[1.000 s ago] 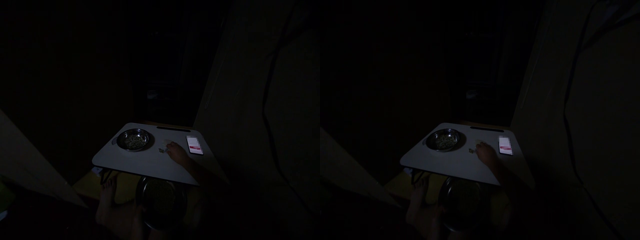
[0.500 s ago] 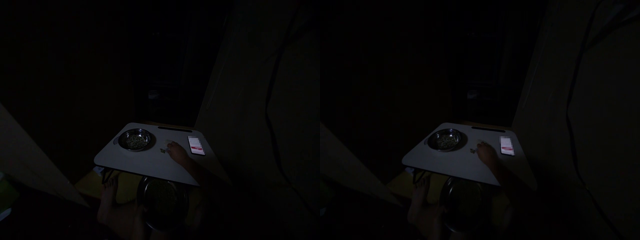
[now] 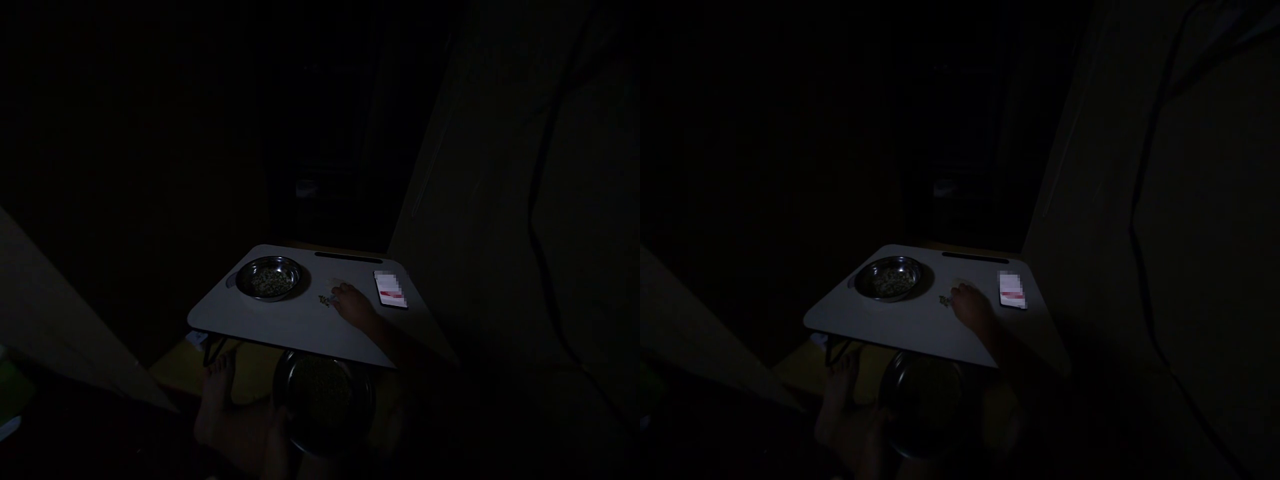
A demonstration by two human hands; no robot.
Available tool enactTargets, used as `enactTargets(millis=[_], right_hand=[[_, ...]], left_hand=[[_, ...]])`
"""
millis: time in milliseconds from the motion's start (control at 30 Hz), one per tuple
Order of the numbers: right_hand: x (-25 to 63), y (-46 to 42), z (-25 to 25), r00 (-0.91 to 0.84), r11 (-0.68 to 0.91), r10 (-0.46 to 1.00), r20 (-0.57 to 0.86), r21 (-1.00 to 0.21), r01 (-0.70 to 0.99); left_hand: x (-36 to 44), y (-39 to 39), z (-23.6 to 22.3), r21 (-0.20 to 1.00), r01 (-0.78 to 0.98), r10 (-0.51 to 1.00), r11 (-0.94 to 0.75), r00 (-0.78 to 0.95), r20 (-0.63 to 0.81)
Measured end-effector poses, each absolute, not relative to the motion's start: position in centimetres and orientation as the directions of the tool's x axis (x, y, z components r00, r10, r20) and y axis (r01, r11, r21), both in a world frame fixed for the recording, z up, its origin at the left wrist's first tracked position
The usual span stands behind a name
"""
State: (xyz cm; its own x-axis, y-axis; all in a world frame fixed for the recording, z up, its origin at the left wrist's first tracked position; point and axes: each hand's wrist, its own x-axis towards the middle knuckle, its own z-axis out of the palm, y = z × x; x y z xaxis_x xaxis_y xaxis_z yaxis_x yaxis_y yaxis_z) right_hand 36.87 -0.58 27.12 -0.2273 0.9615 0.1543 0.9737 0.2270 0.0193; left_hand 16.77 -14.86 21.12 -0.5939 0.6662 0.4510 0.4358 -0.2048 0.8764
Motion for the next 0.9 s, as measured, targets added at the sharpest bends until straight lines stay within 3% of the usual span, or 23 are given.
enactTargets(millis=[200, 500, 633, 900], right_hand=[[36.8, -1.0, 27.1, -0.226, 0.224, 0.965, 0.136, 0.029, 0.974], [36.7, -1.0, 27.0, -0.234, 0.231, 0.960, 0.155, 0.035, 0.972], [36.5, -0.8, 27.1, -0.220, 0.216, 0.966, 0.138, 0.045, 0.975], [36.3, -0.3, 27.3, -0.237, 0.235, 0.960, 0.149, 0.027, 0.972]], left_hand=[[18.2, -16.1, 24.3, 0.827, 0.501, 0.619, -0.254, -0.573, 0.537], [18.2, -16.1, 24.2, 0.826, 0.512, 0.629, -0.235, -0.568, 0.531], [17.9, -15.9, 23.1, 0.822, 0.516, 0.616, -0.240, -0.574, 0.540], [11.8, -8.5, 17.6, 0.894, 0.418, 0.651, -0.162, -0.635, 0.415]])
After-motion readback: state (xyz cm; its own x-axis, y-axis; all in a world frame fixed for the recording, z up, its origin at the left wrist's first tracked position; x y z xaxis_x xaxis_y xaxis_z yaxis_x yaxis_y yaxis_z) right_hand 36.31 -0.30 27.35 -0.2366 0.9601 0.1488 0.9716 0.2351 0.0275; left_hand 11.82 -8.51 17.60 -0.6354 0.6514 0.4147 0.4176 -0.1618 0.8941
